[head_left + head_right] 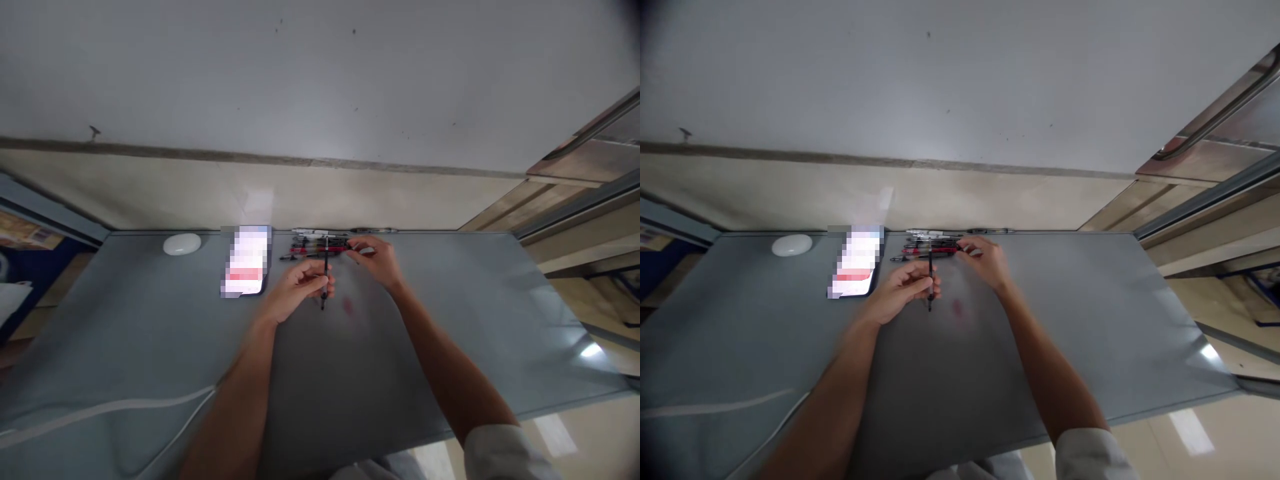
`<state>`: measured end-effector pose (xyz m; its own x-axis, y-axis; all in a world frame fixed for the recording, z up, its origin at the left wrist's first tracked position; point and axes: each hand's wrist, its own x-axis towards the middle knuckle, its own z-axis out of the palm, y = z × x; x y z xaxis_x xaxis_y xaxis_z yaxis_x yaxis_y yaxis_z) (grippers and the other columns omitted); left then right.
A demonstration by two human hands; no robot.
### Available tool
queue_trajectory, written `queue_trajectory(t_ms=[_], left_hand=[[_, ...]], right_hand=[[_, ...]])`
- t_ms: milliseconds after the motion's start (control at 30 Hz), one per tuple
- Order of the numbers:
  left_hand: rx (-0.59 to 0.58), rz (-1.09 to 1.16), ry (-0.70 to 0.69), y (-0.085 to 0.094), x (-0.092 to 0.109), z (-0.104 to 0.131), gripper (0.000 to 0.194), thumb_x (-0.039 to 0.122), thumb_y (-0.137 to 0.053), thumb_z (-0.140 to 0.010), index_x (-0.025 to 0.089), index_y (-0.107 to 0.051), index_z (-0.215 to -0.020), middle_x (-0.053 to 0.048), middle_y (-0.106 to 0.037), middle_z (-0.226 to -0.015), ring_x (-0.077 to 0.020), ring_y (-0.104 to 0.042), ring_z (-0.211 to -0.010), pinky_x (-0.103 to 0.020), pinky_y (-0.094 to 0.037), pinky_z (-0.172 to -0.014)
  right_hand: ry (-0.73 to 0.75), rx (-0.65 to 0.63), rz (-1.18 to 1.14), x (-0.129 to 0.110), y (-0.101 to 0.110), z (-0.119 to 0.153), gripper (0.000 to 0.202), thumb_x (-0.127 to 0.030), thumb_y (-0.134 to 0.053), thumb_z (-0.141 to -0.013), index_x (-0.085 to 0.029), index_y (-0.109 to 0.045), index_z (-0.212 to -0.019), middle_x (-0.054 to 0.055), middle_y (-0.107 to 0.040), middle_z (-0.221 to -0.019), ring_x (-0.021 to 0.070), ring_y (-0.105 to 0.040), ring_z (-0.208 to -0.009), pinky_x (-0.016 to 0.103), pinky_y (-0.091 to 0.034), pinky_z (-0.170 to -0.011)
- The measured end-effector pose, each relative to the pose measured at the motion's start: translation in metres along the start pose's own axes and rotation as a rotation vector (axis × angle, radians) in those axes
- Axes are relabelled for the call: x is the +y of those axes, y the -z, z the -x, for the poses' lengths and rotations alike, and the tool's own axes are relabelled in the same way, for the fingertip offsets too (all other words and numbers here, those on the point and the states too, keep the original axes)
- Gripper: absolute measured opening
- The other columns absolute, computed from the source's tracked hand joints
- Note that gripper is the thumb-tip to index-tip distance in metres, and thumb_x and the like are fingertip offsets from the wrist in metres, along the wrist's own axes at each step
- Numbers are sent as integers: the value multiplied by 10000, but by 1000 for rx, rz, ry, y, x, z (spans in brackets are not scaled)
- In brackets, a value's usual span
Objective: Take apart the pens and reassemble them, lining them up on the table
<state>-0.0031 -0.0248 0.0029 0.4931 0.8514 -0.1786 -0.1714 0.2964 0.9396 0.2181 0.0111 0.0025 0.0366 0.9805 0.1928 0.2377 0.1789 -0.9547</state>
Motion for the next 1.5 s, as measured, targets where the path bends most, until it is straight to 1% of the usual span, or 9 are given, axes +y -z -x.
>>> queue_trajectory(t_ms=[167, 267, 367, 567, 800, 1100, 1233, 1333, 1500], left_hand=[[31, -19, -8, 2, 3, 1, 277, 301, -665, -830, 181, -585, -1067, -61, -670, -961, -159, -675, -811, -339, -538, -794], [49, -40, -18, 2, 4, 0, 274, 299, -661, -833, 180, -585, -1068, -61, -670, -967, -156, -672, -804, -328, -535, -782], [50, -58, -30, 3, 3, -1, 266, 291, -660, -834, 175, -589, -1062, -55, -675, -945, -146, -666, -789, -307, -525, -769], [53, -91, -60, 3, 3, -3, 250, 271, -652, -833, 169, -606, -1057, -57, -682, -943, -144, -653, -774, -303, -507, -761], [55, -79, -50, 3, 2, -3, 259, 272, -656, -834, 174, -603, -1068, -62, -682, -976, -144, -658, -774, -295, -511, -749], [84, -113, -63, 1, 0, -4, 301, 304, -672, -818, 177, -608, -1084, -60, -682, -976, -148, -666, -772, -312, -520, -774], [119, -196, -80, -4, 2, -5, 307, 329, -659, -822, 179, -608, -1086, -59, -676, -973, -152, -665, -769, -319, -524, -763], [150, -277, -112, -6, 4, -7, 301, 348, -640, -830, 176, -608, -1076, -61, -677, -971, -158, -667, -777, -327, -524, -768], [174, -513, -153, -6, 8, -6, 284, 363, -608, -848, 187, -619, -1070, -41, -686, -894, -156, -658, -726, -329, -523, -755]], right_hand=[[229, -113, 450, 4, 6, -1, 186, -245, -681, -777, -374, -740, -897, -43, -733, -968, 157, -631, -865, 238, -456, -647], [334, -204, 728, 5, 7, -2, 208, -245, -587, -859, -364, -731, -950, -21, -732, -1008, 176, -623, -921, 241, -430, -617], [369, -253, 934, 1, 6, -3, 246, -237, -517, -904, -335, -718, -1007, 2, -728, -1039, 193, -619, -952, 253, -429, -619], [402, -287, 1133, -4, 7, -4, 289, -263, -434, -950, -323, -683, -1083, -4, -708, -1121, 183, -611, -1023, 251, -446, -643], [426, -277, 1164, -2, 8, -4, 279, -286, -437, -952, -326, -682, -1080, -16, -699, -1144, 173, -619, -1018, 251, -460, -640], [415, -281, 1138, -7, 8, -2, 270, -257, -451, -942, -319, -686, -1061, -14, -704, -1125, 188, -618, -1029, 262, -474, -625], [377, -229, 1007, -9, 8, 0, 243, -270, -492, -923, -328, -697, -1038, -10, -702, -1127, 203, -619, -1047, 282, -506, -676], [297, -123, 707, -13, 7, 3, 181, -316, -582, -870, -324, -714, -994, 1, -701, -1104, 204, -630, -1033, 302, -535, -739], [103, -59, -63, -22, -1, 18, 185, -354, -725, -743, -286, -720, -914, 7, -699, -990, 169, -651, -946, 308, -560, -802]])
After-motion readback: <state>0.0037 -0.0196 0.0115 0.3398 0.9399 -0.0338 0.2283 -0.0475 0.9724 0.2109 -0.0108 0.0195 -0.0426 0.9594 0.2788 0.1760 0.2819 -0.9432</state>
